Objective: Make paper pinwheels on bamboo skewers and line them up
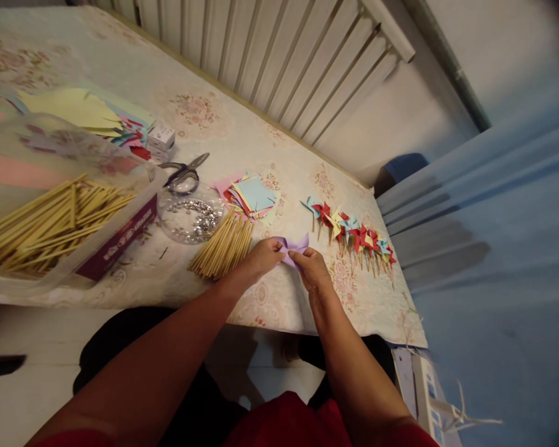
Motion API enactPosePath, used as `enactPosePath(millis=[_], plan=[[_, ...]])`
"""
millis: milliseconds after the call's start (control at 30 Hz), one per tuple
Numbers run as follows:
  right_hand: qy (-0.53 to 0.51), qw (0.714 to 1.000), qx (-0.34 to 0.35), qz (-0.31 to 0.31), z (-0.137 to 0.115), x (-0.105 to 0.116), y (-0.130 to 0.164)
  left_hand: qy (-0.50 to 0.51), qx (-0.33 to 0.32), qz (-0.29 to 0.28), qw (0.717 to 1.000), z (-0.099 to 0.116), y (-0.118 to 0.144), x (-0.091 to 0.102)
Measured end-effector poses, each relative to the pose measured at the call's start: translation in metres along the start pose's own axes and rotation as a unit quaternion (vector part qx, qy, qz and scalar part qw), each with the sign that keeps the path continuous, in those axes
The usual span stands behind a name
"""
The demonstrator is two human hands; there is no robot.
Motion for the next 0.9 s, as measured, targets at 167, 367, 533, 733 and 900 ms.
enactPosePath(millis=[167, 367, 533, 733, 900], plan=[[0.031, 0.999, 0.013, 0.027, 0.004, 0.0, 0.004, 0.001, -0.002, 0.004, 1.0, 0.001, 0.003, 0.0], [0.035, 0.998, 0.024, 0.047, 0.007, -0.001, 0.009, -0.067, -0.026, 0.033, 0.997, -0.006, -0.003, 0.003], [0.062, 0.996, 0.028, 0.051, 0.009, 0.008, 0.015, -0.077, -0.043, 0.009, 0.996, -0.007, 0.0, -0.004], [0.059, 0.997, 0.031, 0.038, 0.017, 0.032, 0.034, -0.053, -0.052, -0.065, 0.995, -0.011, 0.028, -0.022], [-0.08, 0.996, -0.02, 0.034, 0.028, 0.067, 0.053, -0.188, -0.113, -0.012, 0.976, -0.018, 0.058, -0.025]])
Point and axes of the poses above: each hand's wrist, its own y-axis away from the middle knuckle, its own x-axis out of the back of the hand, z = x × y, the point moved 4 cm from there along -y, towards the middle knuckle, and after that the axes turned 4 degrees about y, right-handed, at the moved point
